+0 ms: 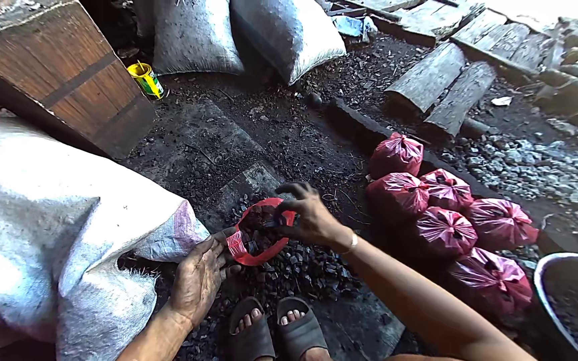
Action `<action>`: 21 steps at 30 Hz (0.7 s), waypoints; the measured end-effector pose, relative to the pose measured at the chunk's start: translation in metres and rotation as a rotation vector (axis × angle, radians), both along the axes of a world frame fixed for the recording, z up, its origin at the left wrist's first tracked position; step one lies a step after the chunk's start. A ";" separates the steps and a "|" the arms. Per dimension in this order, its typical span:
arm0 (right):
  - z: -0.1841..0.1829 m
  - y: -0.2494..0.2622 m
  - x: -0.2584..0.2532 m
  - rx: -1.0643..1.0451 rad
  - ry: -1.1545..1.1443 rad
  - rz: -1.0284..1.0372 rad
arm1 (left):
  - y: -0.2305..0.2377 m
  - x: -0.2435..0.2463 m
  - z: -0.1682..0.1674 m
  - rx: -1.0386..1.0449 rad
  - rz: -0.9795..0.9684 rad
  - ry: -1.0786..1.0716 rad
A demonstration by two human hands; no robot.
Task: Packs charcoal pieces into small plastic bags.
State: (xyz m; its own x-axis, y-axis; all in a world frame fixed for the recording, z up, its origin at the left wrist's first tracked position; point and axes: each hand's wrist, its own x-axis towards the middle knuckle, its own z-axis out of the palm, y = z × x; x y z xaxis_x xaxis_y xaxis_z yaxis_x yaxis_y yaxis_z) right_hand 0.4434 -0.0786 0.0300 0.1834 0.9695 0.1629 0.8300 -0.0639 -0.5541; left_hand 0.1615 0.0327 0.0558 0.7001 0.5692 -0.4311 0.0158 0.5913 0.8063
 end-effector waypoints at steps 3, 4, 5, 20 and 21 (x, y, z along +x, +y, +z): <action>-0.022 0.007 0.000 -0.029 -0.097 0.027 | -0.001 -0.002 0.000 -0.011 0.011 0.007; -0.022 0.003 0.009 0.022 -0.020 -0.022 | 0.000 -0.004 0.000 -0.015 0.012 0.002; -0.020 -0.004 0.021 0.076 0.075 -0.099 | 0.001 -0.006 -0.001 -0.019 0.016 0.000; -0.196 -0.058 0.061 -0.714 -0.038 -0.299 | 0.003 -0.007 -0.001 -0.016 0.018 0.009; -0.194 -0.058 0.064 -0.702 -0.027 -0.285 | 0.003 -0.007 -0.001 -0.015 0.022 0.017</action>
